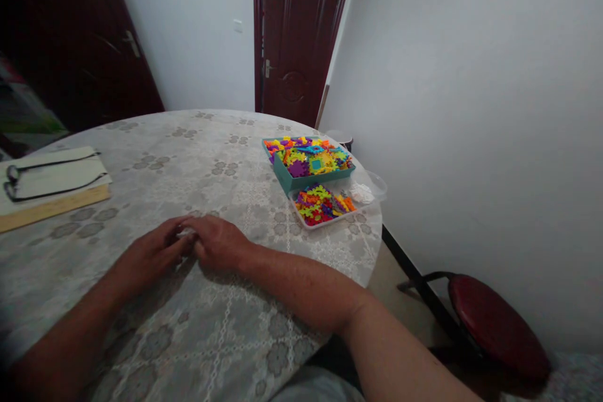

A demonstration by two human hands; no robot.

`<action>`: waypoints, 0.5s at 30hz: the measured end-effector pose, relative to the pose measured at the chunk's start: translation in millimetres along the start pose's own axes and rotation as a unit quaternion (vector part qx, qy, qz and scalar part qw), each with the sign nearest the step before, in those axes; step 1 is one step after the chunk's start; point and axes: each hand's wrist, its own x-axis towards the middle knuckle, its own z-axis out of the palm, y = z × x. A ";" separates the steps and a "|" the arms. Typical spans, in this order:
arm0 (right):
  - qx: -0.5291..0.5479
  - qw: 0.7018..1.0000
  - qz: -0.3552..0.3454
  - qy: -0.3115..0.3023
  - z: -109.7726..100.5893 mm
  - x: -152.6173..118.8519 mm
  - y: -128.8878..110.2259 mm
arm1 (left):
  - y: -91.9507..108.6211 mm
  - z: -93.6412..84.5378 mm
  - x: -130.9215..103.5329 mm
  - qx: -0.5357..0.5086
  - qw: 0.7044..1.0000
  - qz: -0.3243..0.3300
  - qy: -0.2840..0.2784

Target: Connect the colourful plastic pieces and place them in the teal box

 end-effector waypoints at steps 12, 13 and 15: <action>-0.042 0.999 -0.003 -0.031 -62.9 -27.4 -23.5 | 25.4 -0.2 -7.6 -0.193 0.973 -0.022 -0.124; -0.055 0.998 0.007 0.001 -79.1 -36.1 -24.3 | 24.4 -0.6 -9.2 -0.186 0.974 -0.027 -0.125; -0.081 0.993 0.039 0.080 -116.3 -55.3 -21.9 | 25.5 -3.2 -13.7 -0.150 0.981 -0.021 -0.124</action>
